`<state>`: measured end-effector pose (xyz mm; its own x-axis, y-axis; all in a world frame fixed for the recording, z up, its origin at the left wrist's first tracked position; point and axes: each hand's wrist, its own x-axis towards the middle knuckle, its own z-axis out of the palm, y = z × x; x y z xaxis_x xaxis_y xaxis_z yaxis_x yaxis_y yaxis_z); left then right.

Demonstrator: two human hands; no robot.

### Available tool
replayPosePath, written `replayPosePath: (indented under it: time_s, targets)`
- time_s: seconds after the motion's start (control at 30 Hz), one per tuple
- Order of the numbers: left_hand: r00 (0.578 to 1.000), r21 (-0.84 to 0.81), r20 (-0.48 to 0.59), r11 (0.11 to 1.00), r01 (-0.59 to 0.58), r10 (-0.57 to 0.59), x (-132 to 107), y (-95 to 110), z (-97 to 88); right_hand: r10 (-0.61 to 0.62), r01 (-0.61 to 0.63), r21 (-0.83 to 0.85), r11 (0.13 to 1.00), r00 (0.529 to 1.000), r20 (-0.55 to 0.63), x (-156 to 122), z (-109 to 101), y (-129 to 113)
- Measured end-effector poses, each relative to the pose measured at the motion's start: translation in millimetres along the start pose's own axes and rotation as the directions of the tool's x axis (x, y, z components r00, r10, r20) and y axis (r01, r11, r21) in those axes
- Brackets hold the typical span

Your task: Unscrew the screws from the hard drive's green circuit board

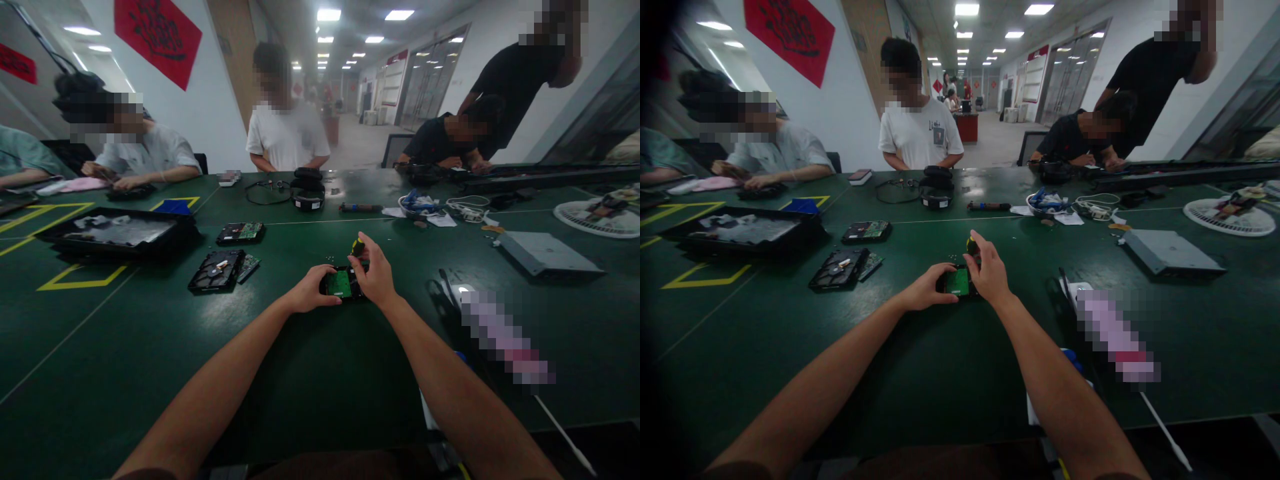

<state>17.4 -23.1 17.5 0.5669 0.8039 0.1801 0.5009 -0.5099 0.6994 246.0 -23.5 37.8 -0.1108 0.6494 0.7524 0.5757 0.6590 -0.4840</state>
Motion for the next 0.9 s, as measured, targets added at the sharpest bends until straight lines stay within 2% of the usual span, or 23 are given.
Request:
replayPosePath:
  time_s: [0.2, 0.4, 0.57, 0.9]
  targets:
    - [1.000, -0.005, 0.001, 1.000, 0.018, -0.018, 0.3, 2.5, -0.9, 0.017, -0.016, 0.065, 0.998, 1.000, -0.006, 2.1, -1.0, -3.7]
    - [1.000, -0.005, -0.005, 1.000, -0.006, 0.006, 0.0, 2.8, -1.5, -0.027, 0.026, -0.044, 0.999, 0.999, -0.033, 2.6, -1.3, -2.5]
    - [1.000, 0.005, -0.007, 1.000, -0.022, 0.022, -0.1, 1.3, -0.6, -0.043, 0.042, -0.056, 0.998, 0.999, -0.018, 3.0, -2.4, -4.6]
    - [1.000, -0.005, -0.007, 1.000, 0.006, -0.006, -0.7, 4.5, -1.7, 0.002, -0.003, 0.062, 0.998, 1.000, 0.011, -0.2, 1.2, 1.3]
